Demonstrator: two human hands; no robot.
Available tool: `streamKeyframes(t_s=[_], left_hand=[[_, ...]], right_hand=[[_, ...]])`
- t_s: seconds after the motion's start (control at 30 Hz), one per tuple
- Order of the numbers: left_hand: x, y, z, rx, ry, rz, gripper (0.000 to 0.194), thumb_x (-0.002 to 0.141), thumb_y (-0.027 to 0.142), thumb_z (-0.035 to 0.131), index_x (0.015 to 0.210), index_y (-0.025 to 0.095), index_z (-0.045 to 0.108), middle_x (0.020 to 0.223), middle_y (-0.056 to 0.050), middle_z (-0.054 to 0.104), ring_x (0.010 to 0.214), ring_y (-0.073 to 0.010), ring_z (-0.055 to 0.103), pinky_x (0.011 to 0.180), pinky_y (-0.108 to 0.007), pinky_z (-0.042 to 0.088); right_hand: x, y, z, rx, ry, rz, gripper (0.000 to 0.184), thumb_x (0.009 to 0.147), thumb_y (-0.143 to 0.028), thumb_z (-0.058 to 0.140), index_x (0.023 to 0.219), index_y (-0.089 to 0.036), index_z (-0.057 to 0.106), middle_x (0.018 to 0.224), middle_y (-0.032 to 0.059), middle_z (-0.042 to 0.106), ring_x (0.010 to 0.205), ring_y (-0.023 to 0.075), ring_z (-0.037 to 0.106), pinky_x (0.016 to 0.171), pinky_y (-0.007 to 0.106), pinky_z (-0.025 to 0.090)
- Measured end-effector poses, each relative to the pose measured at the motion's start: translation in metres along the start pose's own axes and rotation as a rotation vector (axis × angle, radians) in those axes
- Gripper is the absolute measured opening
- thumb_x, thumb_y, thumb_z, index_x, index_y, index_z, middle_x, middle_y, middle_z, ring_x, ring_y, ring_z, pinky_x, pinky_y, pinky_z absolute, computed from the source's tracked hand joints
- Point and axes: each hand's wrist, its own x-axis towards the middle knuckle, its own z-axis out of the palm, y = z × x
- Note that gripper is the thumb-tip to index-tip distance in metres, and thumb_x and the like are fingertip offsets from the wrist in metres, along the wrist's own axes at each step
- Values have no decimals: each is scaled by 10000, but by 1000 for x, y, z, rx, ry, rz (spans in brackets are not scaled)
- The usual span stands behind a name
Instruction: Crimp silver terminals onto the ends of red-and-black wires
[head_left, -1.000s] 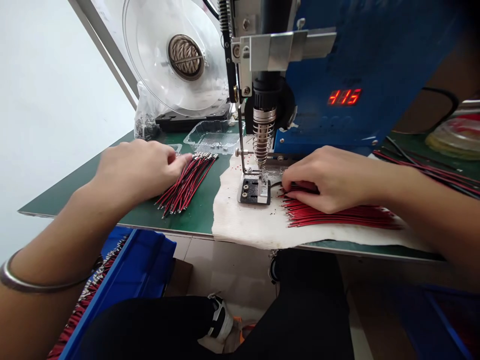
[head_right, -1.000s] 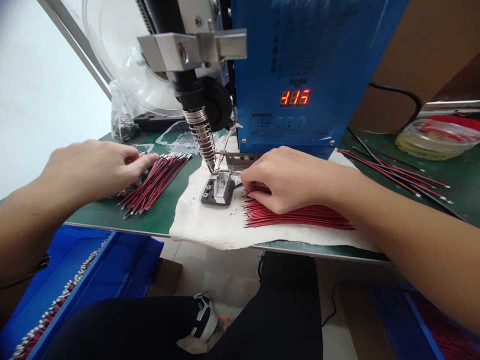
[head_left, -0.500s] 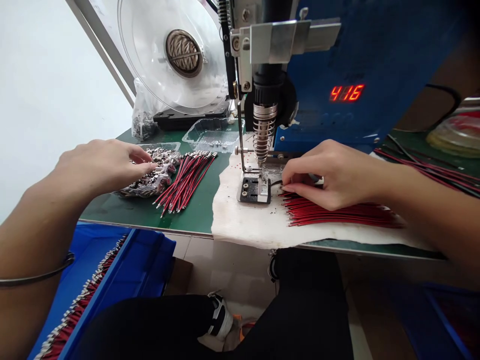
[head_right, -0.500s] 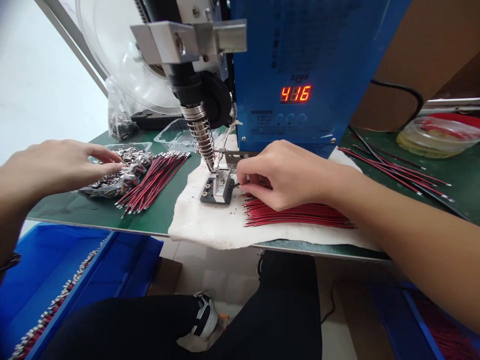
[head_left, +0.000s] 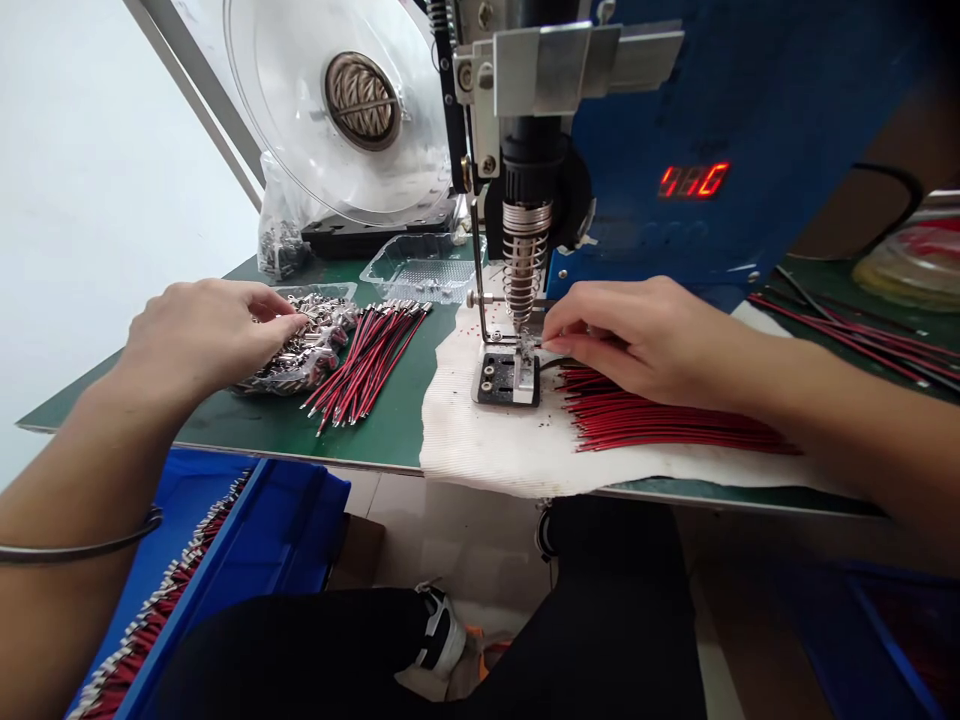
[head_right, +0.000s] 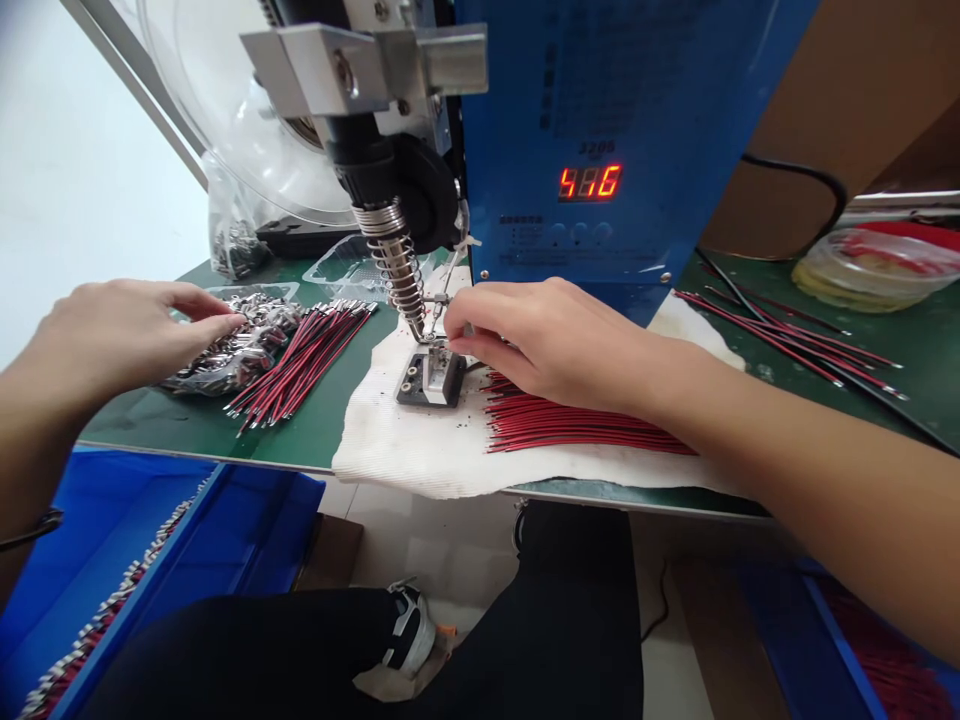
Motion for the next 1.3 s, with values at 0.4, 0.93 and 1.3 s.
streamKeyframes(t_s=[0.4,0.93,1.3], left_hand=[[-54,71,27,-1183,427,-31,74,723,138,808,677,194,824,565,43,661,532,-100,478,550,-311,339],[-93,133,61,-1858,5,81,107,986,272,817,1037,245,908,943,-32,825,574,-54,556,448,-199,353],[-89,129,61,-1845,-37,107,154,894,344,950,943,223,869,954,-36,806,563,-67,518,467,-223,375]], right_hand=[[-1,-4,10,1,96,-46,108,1106,-196,640,1080,-197,744,1012,47,749,885,160,710,738,290,534],[-1,-17,13,-89,96,129,176,1086,-269,662,998,-162,770,838,22,726,629,132,555,636,301,398],[2,-24,12,49,85,249,161,1048,-258,668,949,-173,763,804,13,727,635,139,573,668,312,419]])
